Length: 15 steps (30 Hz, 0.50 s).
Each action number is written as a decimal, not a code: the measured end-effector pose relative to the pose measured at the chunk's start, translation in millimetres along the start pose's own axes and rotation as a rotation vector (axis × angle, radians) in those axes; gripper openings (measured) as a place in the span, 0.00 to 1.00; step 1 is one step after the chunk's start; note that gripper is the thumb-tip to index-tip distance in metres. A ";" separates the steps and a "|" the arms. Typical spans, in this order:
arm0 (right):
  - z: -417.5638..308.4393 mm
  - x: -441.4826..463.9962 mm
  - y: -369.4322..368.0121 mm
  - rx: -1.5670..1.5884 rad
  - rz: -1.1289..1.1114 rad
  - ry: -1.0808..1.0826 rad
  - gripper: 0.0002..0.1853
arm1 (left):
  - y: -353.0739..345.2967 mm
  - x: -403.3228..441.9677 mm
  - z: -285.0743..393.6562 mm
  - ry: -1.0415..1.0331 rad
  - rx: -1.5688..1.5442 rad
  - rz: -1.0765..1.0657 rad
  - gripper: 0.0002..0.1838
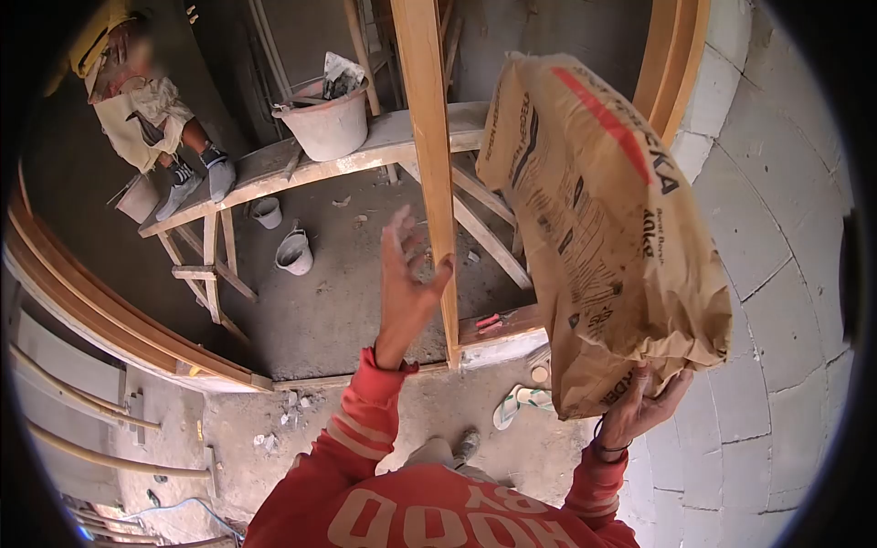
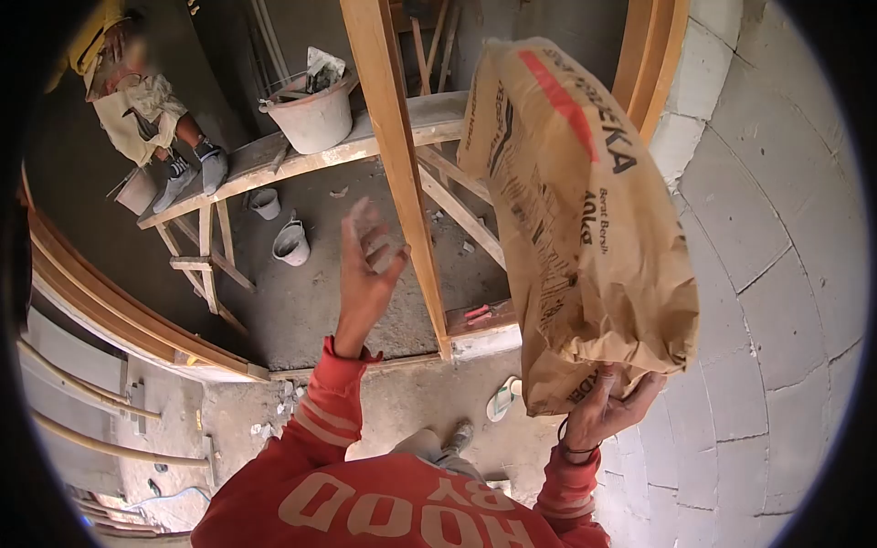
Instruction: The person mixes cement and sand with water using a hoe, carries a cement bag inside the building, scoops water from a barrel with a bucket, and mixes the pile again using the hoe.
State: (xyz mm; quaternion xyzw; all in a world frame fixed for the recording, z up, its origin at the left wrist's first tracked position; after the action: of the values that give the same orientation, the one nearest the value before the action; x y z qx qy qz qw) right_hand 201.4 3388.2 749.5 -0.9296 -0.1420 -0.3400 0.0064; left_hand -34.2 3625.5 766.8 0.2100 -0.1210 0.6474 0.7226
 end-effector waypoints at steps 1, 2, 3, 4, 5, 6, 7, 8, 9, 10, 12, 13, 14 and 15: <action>-2.4 10.2 -7.0 0.028 0.034 0.045 0.25 | -2.2 20.3 -2.6 -0.041 0.064 0.038 0.45; -5.1 19.8 -16.1 0.057 0.073 0.091 0.24 | -6.0 42.0 -7.9 -0.118 0.124 0.071 0.46; -5.8 29.2 -25.9 0.087 0.114 0.139 0.24 | -10.0 63.2 -14.1 -0.198 0.184 0.102 0.47; -3.9 38.7 -36.8 0.108 0.144 0.151 0.23 | -14.1 81.5 -18.3 -0.281 0.241 0.134 0.48; -1.2 47.8 -48.3 0.130 0.178 0.167 0.23 | -18.9 98.2 -19.9 -0.327 0.307 0.164 0.48; 1.8 57.2 -58.6 0.151 0.210 0.186 0.23 | -24.0 112.3 -19.2 -0.372 0.371 0.196 0.49; 4.7 67.7 -70.3 0.173 0.240 0.209 0.23 | -28.6 124.7 -21.3 -0.416 0.432 0.232 0.50; 7.1 79.6 -84.1 0.199 0.274 0.236 0.22 | -31.6 133.6 -28.8 -0.379 0.386 0.228 0.48; 9.3 92.3 -98.2 0.225 0.308 0.264 0.22 | -34.5 137.5 -34.7 -0.384 0.349 0.239 0.46; 7.0 105.8 -115.1 0.248 0.338 0.287 0.22 | -36.2 138.3 -40.7 -0.391 0.312 0.250 0.45; -6.0 132.2 -150.9 0.289 0.392 0.330 0.22 | -36.3 136.9 -51.8 -0.406 0.248 0.260 0.42; -9.3 149.5 -174.4 0.350 0.413 0.354 0.22 | -36.7 137.2 -58.0 -0.423 0.218 0.267 0.40; -12.7 166.8 -198.0 0.411 0.433 0.380 0.22 | -37.1 137.9 -59.5 -0.409 0.188 0.288 0.40; -30.1 187.5 -224.0 0.438 0.425 0.357 0.20 | -37.7 135.9 -60.0 -0.398 0.159 0.309 0.40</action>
State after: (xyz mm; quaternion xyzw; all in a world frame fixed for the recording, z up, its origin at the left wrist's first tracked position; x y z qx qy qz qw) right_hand 258.9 3648.6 872.5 -0.8409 -0.0115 -0.4497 0.3009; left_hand 15.2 3770.6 769.0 0.3682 -0.2400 0.7035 0.5585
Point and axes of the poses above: each hand's wrist, its own x-axis towards the middle knuckle, its own y-axis out of the back of the hand, z = x × y, the point moved 3 cm from there along x, towards the middle knuckle, and after that the axes turned 1 degree about -y, right-handed, at the moved point
